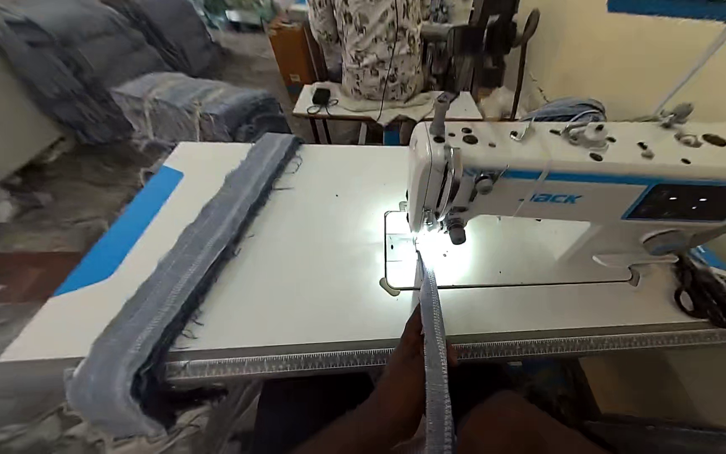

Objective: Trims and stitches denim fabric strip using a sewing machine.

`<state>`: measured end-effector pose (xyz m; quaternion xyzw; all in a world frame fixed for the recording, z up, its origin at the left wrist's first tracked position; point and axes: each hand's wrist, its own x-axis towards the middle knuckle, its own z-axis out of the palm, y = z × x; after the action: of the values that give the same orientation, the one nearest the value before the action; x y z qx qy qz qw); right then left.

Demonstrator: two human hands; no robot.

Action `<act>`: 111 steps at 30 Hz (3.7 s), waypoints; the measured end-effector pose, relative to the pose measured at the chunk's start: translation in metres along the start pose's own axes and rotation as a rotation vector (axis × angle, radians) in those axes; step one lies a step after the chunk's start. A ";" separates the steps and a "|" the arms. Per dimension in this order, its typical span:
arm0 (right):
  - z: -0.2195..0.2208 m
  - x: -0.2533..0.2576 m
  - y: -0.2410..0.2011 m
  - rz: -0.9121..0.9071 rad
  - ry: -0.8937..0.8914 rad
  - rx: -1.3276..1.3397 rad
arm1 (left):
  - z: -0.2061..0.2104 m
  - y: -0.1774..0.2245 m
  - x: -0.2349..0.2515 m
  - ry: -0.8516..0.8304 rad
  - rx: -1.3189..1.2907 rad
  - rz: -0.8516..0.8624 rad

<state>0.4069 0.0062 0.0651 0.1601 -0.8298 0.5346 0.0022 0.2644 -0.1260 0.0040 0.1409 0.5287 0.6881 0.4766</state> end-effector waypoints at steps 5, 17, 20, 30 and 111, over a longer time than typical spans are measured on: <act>-0.019 0.076 0.076 0.323 0.719 -0.377 | -0.011 -0.020 -0.023 0.037 0.179 0.005; -0.021 0.137 0.087 0.668 0.475 -0.765 | -0.007 -0.026 -0.012 -0.020 0.501 0.064; -0.019 0.134 0.092 0.618 0.509 -0.775 | -0.008 -0.027 -0.011 -0.010 0.452 0.110; -0.019 0.128 0.099 0.538 0.580 -0.753 | -0.004 -0.025 -0.012 0.022 0.425 0.105; -0.016 0.124 0.099 0.528 0.584 -0.759 | -0.007 -0.018 -0.018 -0.012 0.277 -0.088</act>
<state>0.2601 0.0251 0.0058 -0.2209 -0.9413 0.2023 0.1556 0.2775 -0.1448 -0.0088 0.1860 0.6213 0.5863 0.4855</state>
